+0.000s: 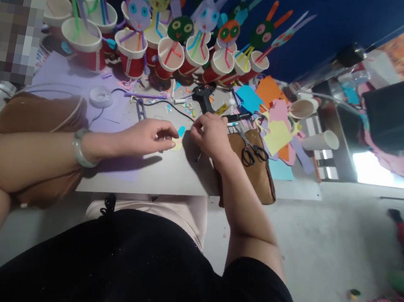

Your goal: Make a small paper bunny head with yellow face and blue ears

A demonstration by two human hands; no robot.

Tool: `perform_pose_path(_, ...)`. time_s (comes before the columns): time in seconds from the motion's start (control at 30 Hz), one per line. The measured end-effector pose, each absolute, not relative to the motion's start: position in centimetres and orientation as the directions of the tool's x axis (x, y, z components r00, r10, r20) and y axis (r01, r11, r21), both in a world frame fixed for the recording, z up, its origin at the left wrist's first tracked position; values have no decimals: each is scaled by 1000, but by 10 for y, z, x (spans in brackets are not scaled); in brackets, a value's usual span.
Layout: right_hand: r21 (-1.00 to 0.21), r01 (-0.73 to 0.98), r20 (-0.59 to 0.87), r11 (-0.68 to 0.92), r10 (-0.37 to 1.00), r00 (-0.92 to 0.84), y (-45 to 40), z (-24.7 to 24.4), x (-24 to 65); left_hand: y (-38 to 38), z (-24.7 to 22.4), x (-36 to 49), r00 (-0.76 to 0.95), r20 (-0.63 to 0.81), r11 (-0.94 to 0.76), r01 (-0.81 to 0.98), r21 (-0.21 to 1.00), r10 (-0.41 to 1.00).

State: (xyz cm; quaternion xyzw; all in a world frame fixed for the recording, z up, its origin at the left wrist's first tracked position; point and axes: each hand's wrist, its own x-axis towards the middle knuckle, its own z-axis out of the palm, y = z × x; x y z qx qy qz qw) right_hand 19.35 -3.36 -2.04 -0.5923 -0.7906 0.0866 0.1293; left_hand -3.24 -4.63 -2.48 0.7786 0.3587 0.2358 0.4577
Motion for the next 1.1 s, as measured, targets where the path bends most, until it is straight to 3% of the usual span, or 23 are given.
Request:
perform_pose_path(0.1, -639, 704, 201, 310, 951, -236, -41, -14, 180, -39, -23, -29, 508, -73, -2, 147, 989, 858)
perform_pose_path(0.17, -730, 589, 269, 346, 938, -218, -47, -12, 171, -38, -21, -28, 460, -100, 90, 43, 995, 882)
perform_pose_path(0.27, -671, 593, 382, 445, 893, -239, -52, -12, 161, -38, -16, -30, 443, -62, 89, -41, 995, 895)
perform_pose_path(0.4, -446, 679, 529, 583, 784, -325, -52, -19, 159, -39, -12, -33, 443, -53, 89, -61, 994, 895)
perform_pose_path(0.57, -330, 730, 525, 599, 759, -385, -53, -24, 159, -39, -11, -33, 442, -86, 116, -42, 992, 893)
perform_pose_path(0.7, -397, 698, 558, 596, 761, -332, -57, -25, 158, -39, -10, -32, 425, -88, 110, -28, 994, 901)
perform_pose_path(0.9, -711, 533, 437, 459, 882, -177, -59, -29, 161, -39, -10, -30, 371, -78, 92, -19, 996, 925)
perform_pose_path(1.0, -730, 542, 378, 417, 906, -189, -60, -31, 161, -39, -11, -29, 359, -93, 110, -25, 994, 929)
perform_pose_path(1.1, -665, 588, 418, 461, 882, -219, -62, -32, 159, -39, -14, -30, 369, -124, 154, -53, 987, 921)
